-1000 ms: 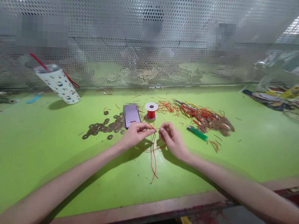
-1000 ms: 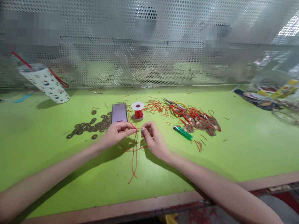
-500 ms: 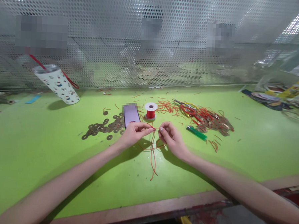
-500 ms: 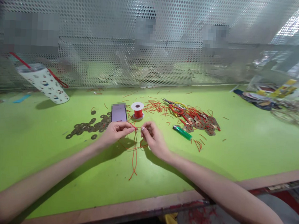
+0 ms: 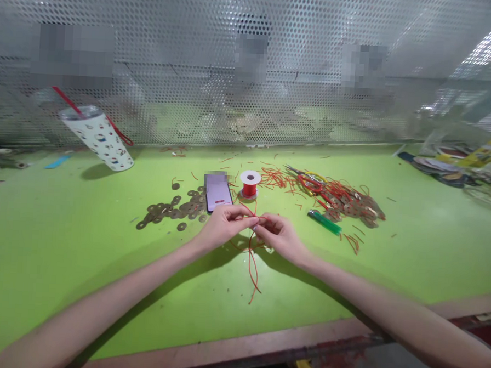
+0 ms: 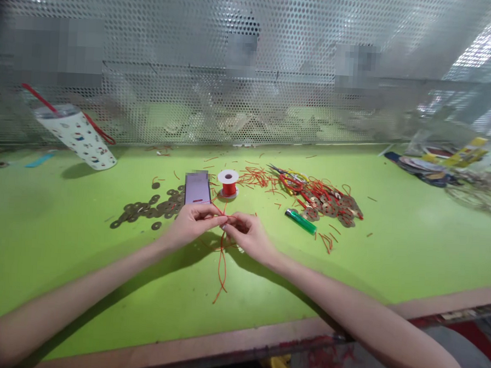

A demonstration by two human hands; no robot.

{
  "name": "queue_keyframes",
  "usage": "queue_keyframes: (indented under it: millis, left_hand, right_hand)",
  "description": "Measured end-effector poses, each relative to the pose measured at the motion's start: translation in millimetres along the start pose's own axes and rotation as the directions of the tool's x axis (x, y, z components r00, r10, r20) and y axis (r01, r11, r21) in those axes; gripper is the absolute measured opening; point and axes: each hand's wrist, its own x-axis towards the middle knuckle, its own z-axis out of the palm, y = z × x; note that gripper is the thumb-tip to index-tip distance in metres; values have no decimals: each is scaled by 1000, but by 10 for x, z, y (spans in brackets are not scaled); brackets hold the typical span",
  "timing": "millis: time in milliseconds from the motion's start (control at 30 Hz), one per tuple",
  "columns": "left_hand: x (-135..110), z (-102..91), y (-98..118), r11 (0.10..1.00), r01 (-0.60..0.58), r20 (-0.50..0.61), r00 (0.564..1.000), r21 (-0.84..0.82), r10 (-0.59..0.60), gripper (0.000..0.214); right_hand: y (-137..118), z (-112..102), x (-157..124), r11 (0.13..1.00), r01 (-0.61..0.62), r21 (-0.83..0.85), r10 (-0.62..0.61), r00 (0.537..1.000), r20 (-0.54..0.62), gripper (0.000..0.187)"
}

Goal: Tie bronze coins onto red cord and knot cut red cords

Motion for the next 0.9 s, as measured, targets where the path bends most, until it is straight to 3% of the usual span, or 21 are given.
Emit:
queue_keyframes:
  millis: [300,900]
  left_hand:
    - [38,-16,65,994,57,-53,997,-89,-62,33]
    - [56,-18,15,990,108,-61,992,-93,-113,33]
  right_hand:
    - [-24,2,11,997,-52,-62,51,999,-10,27]
    - [-31,29,-6,990,-117,-82,123,989,81,30]
